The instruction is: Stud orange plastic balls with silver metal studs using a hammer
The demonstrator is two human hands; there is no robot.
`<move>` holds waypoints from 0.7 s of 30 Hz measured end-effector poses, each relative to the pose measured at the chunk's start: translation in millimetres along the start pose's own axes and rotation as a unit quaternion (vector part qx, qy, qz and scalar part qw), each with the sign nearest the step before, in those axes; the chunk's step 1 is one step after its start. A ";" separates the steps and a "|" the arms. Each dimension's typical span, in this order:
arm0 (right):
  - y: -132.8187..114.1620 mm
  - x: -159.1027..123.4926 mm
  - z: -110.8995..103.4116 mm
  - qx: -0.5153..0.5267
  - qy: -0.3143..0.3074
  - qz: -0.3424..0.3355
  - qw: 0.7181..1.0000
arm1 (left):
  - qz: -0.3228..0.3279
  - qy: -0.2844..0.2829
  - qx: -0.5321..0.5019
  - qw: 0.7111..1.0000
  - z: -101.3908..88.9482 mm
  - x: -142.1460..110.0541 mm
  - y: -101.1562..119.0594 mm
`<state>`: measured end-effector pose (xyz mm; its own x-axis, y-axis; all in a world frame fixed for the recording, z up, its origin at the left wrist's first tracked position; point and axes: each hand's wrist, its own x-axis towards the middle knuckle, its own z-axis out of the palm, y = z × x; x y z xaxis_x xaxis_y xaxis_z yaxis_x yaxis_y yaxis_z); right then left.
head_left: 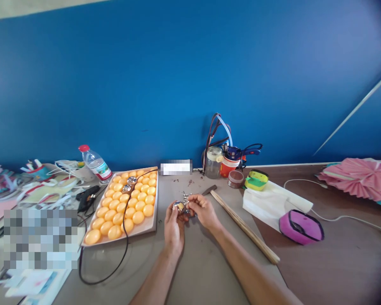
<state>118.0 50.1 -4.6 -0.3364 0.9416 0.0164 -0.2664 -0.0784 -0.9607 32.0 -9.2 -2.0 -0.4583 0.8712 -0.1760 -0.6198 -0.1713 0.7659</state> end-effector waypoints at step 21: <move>-3.5 -9.5 7.7 0.013 -0.112 0.042 0.993 | -0.012 -0.028 -0.040 0.999 -3.6 0.9 -1.5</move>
<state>115.2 38.9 0.8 -0.5508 0.8346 0.0005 -0.2513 -0.1653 -0.9537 30.3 -9.8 -5.5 -0.4077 0.8995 -0.1570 -0.6803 -0.1845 0.7094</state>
